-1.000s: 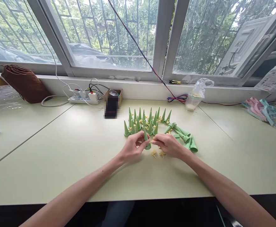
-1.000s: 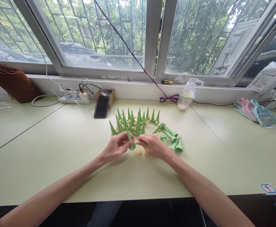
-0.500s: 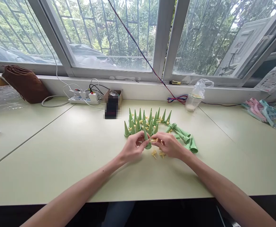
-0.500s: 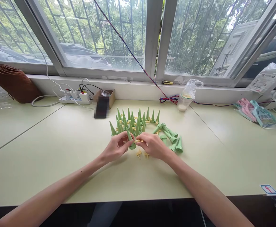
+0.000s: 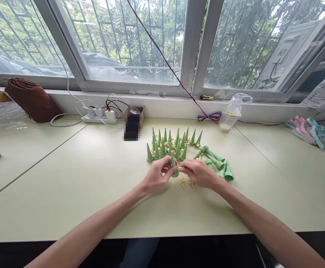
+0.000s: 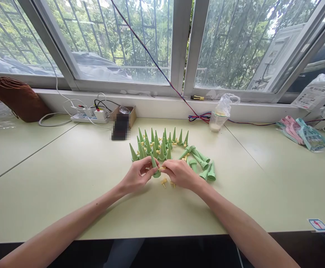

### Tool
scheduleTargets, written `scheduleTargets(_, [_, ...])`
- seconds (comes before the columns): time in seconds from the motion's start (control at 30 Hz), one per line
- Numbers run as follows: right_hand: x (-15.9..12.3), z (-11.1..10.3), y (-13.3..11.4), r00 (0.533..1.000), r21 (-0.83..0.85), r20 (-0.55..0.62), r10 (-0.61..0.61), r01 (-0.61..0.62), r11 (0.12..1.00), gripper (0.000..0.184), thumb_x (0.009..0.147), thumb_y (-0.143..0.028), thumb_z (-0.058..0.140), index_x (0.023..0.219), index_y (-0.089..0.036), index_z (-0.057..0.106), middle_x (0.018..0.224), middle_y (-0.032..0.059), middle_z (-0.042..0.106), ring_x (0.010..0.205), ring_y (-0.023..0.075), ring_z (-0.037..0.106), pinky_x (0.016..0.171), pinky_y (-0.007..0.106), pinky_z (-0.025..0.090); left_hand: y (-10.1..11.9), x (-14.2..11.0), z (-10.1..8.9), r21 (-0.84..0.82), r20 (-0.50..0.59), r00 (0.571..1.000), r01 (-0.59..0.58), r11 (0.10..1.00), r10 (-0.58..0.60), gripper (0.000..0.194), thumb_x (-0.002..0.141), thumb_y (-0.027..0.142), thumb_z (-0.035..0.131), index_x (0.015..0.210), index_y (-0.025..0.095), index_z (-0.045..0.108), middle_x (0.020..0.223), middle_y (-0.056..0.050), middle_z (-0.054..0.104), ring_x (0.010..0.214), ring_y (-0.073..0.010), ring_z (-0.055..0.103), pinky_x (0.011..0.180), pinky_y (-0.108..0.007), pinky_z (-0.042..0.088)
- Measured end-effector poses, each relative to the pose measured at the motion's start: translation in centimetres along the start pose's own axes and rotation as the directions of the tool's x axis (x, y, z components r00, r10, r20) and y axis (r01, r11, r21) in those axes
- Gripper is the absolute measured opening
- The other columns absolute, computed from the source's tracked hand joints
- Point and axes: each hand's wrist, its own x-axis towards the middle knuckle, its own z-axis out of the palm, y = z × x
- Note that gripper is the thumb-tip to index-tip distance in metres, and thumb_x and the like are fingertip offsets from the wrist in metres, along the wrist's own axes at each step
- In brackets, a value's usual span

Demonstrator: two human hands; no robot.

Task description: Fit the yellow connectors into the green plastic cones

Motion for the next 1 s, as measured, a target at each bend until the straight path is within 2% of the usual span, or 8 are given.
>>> scheduleTargets(0.17, [0.0,0.1,-0.1,1.0,0.005,0.014,-0.013,0.013,1.0,0.033,0.104,-0.032,0.04,0.074,-0.019,0.047,0.067,-0.0019,0.048,0.056,0.0112,0.036,0.057,0.024,0.027,-0.1,-0.2,0.1,0.015,-0.005,1.0,-0.018,1.0,0.018,0.017,0.094,0.031,0.056,0.094,0.015,0.061,0.083,-0.005,0.062,0.072,-0.015,0.061,0.065,-0.027,0.056])
scheduleTargets(0.37, [0.0,-0.1,-0.3,1.0,0.025,0.027,0.003,-0.003,1.0,0.037,0.103,-0.033,0.037,0.068,-0.02,0.038,0.062,-0.0037,0.04,0.054,0.0106,0.029,0.055,0.024,0.023,0.0,-0.2,0.1,0.016,0.004,1.0,-0.022,1.0,0.022,0.015,0.094,0.03,0.056,0.094,0.015,0.06,0.085,-0.006,0.063,0.075,-0.0161,0.063,0.067,-0.029,0.058])
scheduleTargets(0.8, [0.2,-0.2,-0.6,0.999,-0.012,0.027,0.036,-0.035,0.999,0.043,0.105,-0.035,0.032,0.068,-0.019,0.047,0.061,-0.0023,0.047,0.054,0.0112,0.038,0.056,0.025,0.028,0.2,-0.1,0.1,-0.009,-0.018,1.0,0.01,1.0,-0.01,0.02,0.094,0.034,0.055,0.094,0.015,0.06,0.082,-0.006,0.062,0.073,-0.0159,0.061,0.063,-0.028,0.054])
scheduleTargets(0.9, [0.2,-0.6,-1.0,0.999,-0.016,-0.007,0.04,-0.04,0.999,0.039,0.106,-0.038,0.035,0.079,-0.019,0.056,0.069,0.0004,0.057,0.059,0.0125,0.046,0.058,0.025,0.033,0.0,0.0,0.0,-0.032,-0.037,0.999,0.026,0.999,-0.027,0.021,0.094,0.035,0.056,0.093,0.015,0.06,0.082,-0.006,0.062,0.072,-0.0155,0.06,0.061,-0.026,0.051])
scheduleTargets(1.0, [0.2,-0.9,-1.2,0.998,0.01,-0.041,0.042,-0.042,0.999,0.027,0.101,-0.042,0.049,0.099,-0.018,0.062,0.08,0.0031,0.064,0.064,0.0133,0.053,0.06,0.025,0.038,-0.1,0.2,-0.1,-0.048,-0.059,0.997,0.055,0.997,-0.058,0.02,0.093,0.036,0.058,0.092,0.016,0.059,0.074,-0.002,0.058,0.063,-0.0123,0.054,0.054,-0.023,0.046])
